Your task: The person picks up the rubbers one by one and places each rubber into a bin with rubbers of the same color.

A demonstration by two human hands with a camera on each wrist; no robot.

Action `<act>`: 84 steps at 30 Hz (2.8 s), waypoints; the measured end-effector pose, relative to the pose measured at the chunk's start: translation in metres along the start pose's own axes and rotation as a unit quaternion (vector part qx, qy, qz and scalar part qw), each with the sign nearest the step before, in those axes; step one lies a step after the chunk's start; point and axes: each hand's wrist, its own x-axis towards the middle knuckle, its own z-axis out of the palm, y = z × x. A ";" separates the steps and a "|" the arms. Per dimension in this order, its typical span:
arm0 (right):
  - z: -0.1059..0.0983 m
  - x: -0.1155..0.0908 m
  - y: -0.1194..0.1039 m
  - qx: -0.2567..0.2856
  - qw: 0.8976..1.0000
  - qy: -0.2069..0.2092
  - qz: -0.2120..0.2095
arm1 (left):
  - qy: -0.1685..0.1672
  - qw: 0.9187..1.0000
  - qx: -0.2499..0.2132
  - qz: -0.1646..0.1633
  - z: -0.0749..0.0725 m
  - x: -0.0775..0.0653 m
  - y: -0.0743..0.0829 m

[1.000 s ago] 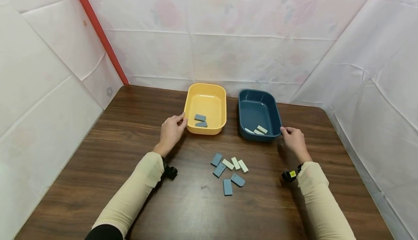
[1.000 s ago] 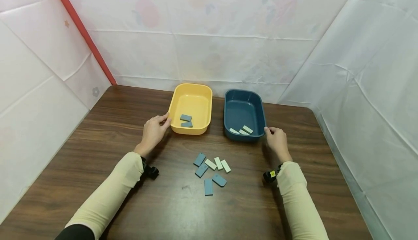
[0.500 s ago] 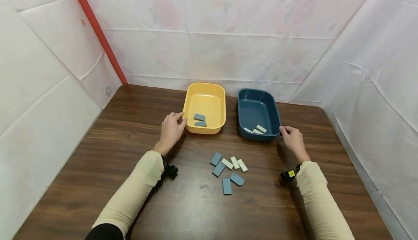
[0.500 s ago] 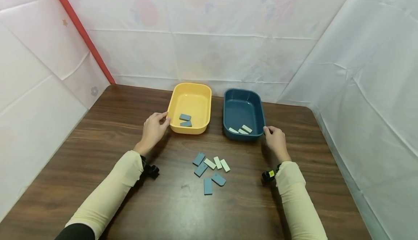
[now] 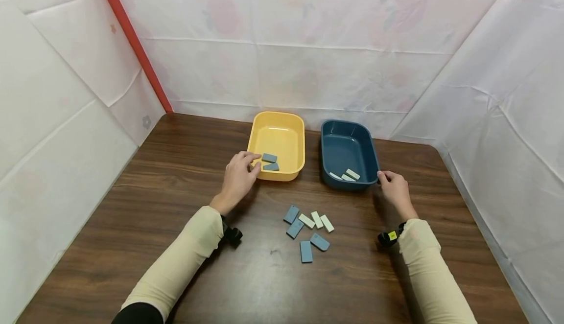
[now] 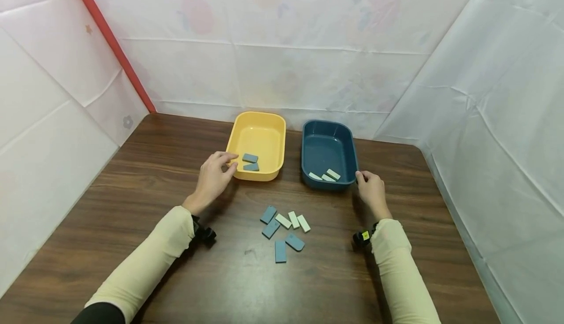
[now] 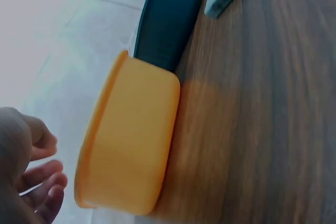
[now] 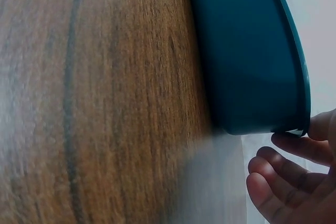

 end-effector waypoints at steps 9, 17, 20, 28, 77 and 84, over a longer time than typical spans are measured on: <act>0.001 -0.001 0.001 -0.002 1.000 0.005 -0.007 | -0.098 0.991 -0.032 0.081 0.002 -0.005 0.016; 0.003 -0.001 0.002 -0.003 1.000 0.017 -0.007 | -0.243 0.962 0.002 0.123 0.009 -0.011 0.027; 0.003 -0.002 0.001 -0.009 1.000 0.020 -0.010 | -0.299 0.946 0.021 0.127 0.010 -0.014 0.030; 0.003 -0.003 -0.002 -0.023 0.999 0.025 -0.020 | -0.384 0.907 0.050 0.164 0.016 -0.019 0.036; 0.005 -0.003 0.000 -0.029 0.999 0.034 -0.022 | -0.382 0.906 0.027 0.179 0.024 -0.031 0.038; 0.005 -0.003 -0.001 -0.027 0.999 0.034 -0.015 | -0.344 0.921 0.013 0.183 0.021 -0.027 0.039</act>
